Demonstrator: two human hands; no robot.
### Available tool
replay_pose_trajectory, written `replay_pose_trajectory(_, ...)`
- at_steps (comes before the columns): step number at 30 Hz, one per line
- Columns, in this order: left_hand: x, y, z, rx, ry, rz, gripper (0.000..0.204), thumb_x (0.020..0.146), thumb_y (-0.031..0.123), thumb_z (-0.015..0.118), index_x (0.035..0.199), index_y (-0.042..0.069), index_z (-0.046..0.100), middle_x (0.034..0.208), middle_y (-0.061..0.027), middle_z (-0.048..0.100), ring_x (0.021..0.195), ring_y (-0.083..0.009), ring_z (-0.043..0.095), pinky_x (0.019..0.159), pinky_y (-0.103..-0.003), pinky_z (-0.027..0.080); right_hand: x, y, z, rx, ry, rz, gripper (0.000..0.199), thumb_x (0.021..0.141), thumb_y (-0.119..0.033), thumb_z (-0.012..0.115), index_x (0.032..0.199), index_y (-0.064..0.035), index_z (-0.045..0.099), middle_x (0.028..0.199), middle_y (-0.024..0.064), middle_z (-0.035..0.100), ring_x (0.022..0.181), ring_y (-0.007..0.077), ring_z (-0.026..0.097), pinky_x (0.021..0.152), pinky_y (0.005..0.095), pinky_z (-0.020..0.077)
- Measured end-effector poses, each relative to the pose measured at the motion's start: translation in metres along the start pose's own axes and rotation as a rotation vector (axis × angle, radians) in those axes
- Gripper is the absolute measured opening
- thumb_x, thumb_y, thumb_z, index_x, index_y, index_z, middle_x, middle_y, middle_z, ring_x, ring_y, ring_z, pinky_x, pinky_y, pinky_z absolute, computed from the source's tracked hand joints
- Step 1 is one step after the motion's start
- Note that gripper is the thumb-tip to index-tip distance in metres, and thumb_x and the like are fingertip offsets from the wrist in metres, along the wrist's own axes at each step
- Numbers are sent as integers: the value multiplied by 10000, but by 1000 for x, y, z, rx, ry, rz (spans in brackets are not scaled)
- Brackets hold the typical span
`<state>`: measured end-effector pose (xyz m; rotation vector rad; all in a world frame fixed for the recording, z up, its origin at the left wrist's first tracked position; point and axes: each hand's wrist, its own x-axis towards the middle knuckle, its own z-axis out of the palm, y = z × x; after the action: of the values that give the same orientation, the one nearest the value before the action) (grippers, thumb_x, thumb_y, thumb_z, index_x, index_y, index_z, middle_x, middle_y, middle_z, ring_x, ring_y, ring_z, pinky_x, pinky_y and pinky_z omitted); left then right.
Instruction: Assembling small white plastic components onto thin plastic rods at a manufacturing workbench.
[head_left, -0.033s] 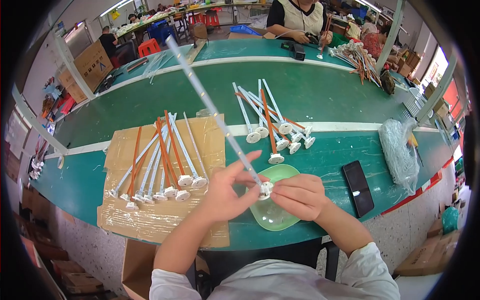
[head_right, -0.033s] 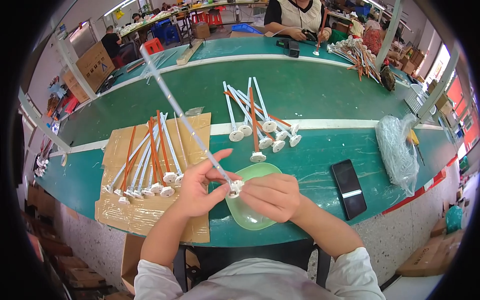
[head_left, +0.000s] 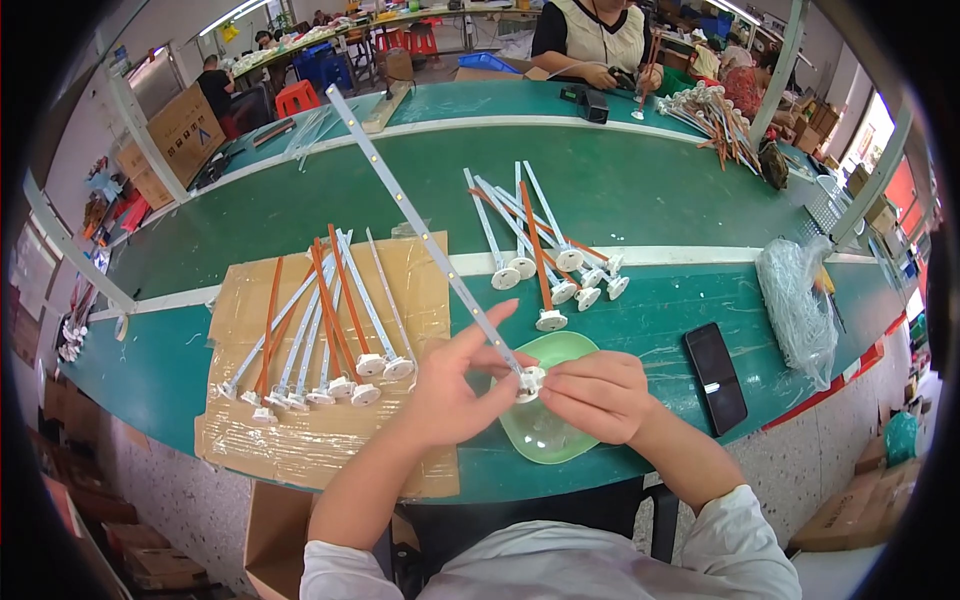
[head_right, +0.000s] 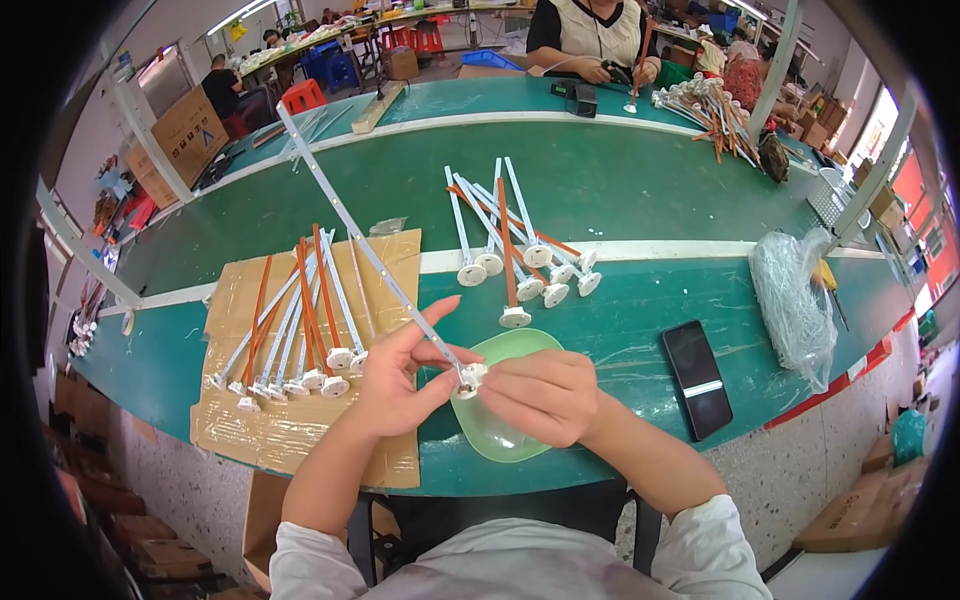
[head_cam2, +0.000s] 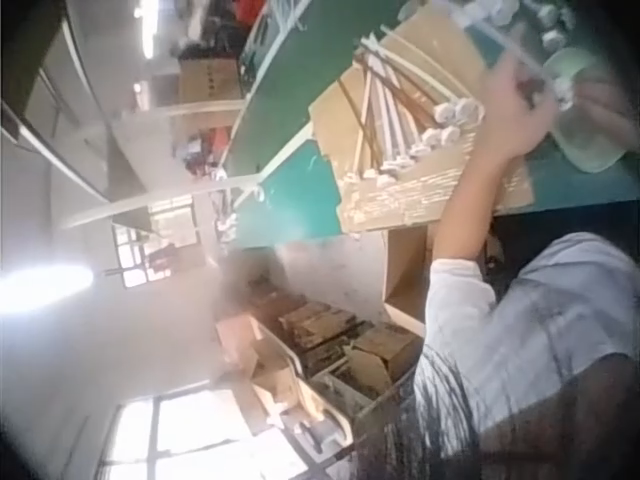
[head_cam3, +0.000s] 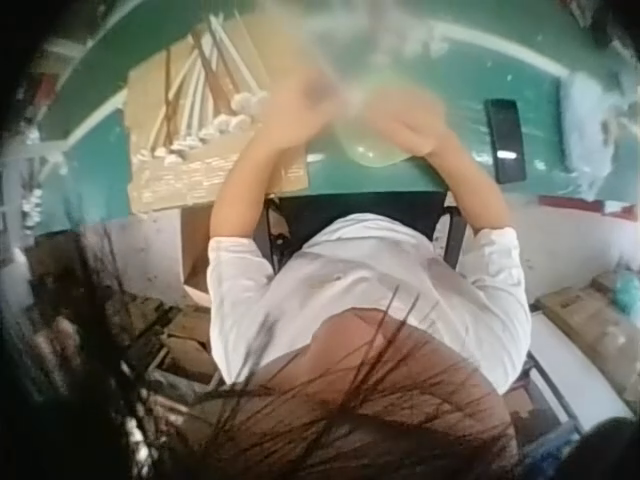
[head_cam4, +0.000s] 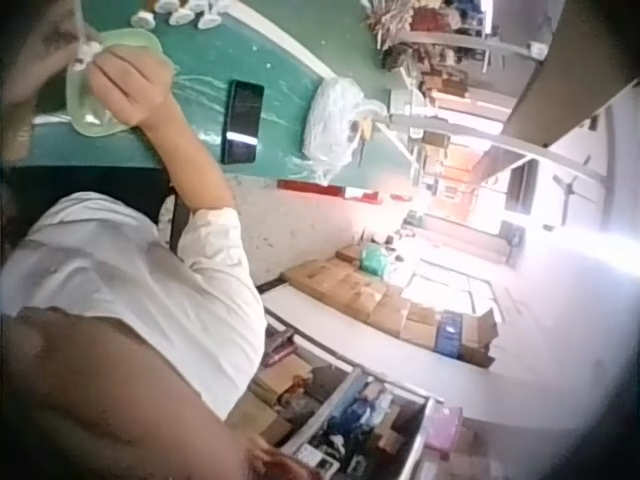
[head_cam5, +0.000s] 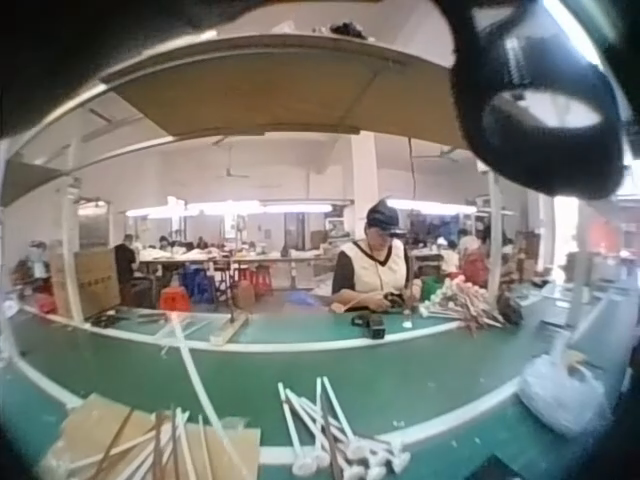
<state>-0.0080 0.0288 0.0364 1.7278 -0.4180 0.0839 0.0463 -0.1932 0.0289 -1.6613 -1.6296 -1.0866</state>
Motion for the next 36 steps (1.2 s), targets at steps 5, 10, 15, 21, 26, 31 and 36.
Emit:
replay_pose_trajectory(5, -1, 2, -2, 119, 4, 106, 867, 797, -50, 639, 1565, -2, 241, 965, -112, 752, 973, -166, 716, 869, -305, 559, 2, 1, 2, -31, 44, -46, 266, 634, -75, 710, 895, -22, 715, 923, 75, 713, 786, 208, 710, 597, 268, 539)
replay_pose_trajectory(10, -1, -2, 3, 105, 56, 104, 907, 763, 33, 686, 1560, 16, 254, 949, -92, 775, 819, -193, 746, 826, -316, 557, -2, -1, 3, -52, 20, -66, 210, 704, -58, 737, 914, -44, 735, 952, 68, 716, 830, 204, 708, 592, 259, 532)
replay_pose_trajectory(15, 1, -2, 2, 116, 36, 63, 901, 764, 15, 660, 1562, 11, 240, 946, -100, 773, 821, -201, 753, 827, -324, 563, -3, -1, 7, -31, 8, -69, 208, 696, -65, 733, 903, -50, 735, 940, 61, 718, 814, 194, 706, 580, 246, 516)
replay_pose_trajectory(21, 1, -3, -3, 41, 36, 81, 890, 766, 4, 652, 1557, 9, 244, 969, -106, 769, 868, -209, 751, 850, -333, 569, 2, 2, 7, -37, 14, -52, 202, 701, -68, 730, 903, -59, 740, 937, 63, 723, 803, 188, 707, 592, 248, 521)
replay_pose_trajectory(26, 3, -8, -10, -14, 0, -12, 367, 926, 35, 623, 1278, -65, 597, 1007, -159, 740, 979, -219, 704, 924, -367, 532, 0, 6, -1, 4, 36, 9, 239, 680, -75, 724, 916, -39, 734, 955, 81, 720, 811, 207, 712, 626, 283, 556)
replay_pose_trajectory(31, -2, -22, -14, -299, 145, -9, 153, 970, 27, 607, 1051, -69, 695, 974, -178, 731, 892, -240, 716, 835, -368, 566, -4, 4, 2, 57, 49, 47, 239, 701, -74, 699, 932, -28, 739, 934, 84, 722, 818, 222, 716, 652, 308, 590)
replay_pose_trajectory(36, 28, 8, -26, -174, 240, -100, 106, 936, -5, 651, 1006, -71, 696, 934, -159, 728, 854, -222, 720, 772, -335, 584, -9, 15, 5, 7, 157, 161, 235, 647, -5, 742, 873, -60, 714, 915, 54, 711, 783, 226, 708, 625, 318, 594)
